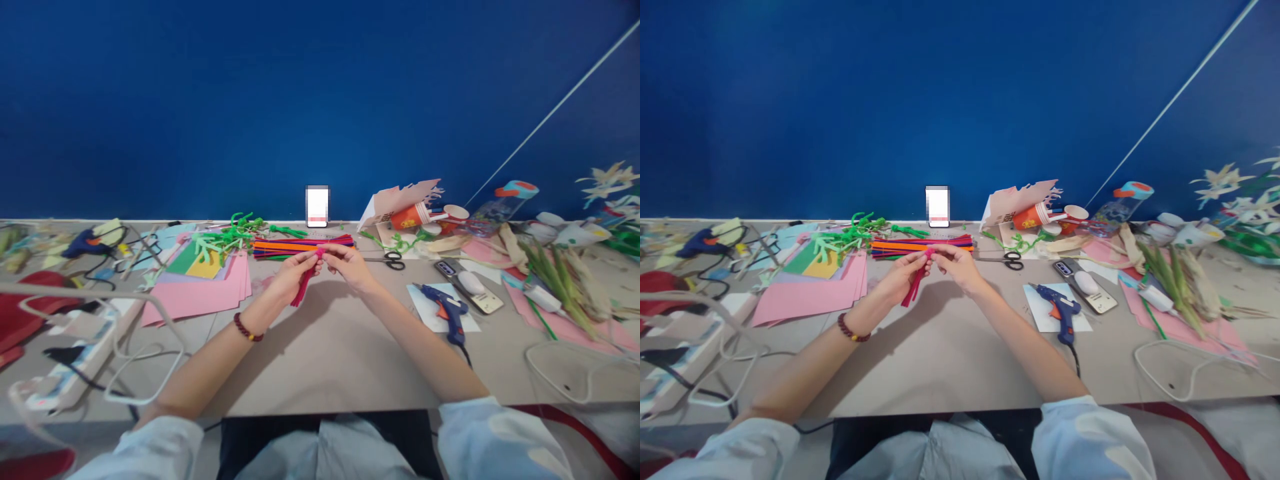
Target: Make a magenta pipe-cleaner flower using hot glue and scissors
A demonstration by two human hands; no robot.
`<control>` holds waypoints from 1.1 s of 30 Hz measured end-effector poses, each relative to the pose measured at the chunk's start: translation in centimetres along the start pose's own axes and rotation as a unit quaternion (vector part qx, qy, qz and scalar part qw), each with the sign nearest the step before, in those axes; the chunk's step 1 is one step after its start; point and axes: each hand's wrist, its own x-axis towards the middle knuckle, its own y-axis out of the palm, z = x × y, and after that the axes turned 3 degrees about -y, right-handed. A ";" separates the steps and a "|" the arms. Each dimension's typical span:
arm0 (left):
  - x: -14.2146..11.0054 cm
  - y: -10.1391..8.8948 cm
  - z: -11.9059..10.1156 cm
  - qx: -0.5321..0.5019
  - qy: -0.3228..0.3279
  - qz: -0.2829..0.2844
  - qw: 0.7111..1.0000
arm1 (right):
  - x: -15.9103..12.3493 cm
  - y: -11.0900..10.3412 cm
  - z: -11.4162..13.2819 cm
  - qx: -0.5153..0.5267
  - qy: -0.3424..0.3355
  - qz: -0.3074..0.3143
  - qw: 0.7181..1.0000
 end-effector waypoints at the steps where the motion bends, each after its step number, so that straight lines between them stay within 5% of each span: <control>1: 0.0 -0.1 0.0 0.003 -0.009 0.001 1.000 | 0.0 -0.1 0.0 0.000 0.003 0.005 1.000; 10: -0.3 -0.5 -0.9 0.035 -0.057 0.080 0.995 | 0.1 -0.7 1.4 -0.075 -0.006 0.033 0.997; 17: -0.8 0.4 -0.6 0.170 0.091 0.026 0.981 | -0.1 -0.2 1.1 -0.082 -0.019 0.013 0.996; 24: -1.4 0.4 -0.6 0.369 0.289 -0.043 0.882 | -0.1 0.1 0.7 -0.073 -0.011 0.006 0.997; 28: -1.5 0.4 -0.7 0.392 0.318 -0.033 0.863 | -0.1 0.2 0.8 -0.075 -0.018 -0.001 0.997; 33: -1.6 0.7 -0.6 0.340 0.294 -0.077 0.890 | -0.2 0.0 1.5 -0.082 -0.021 0.006 0.996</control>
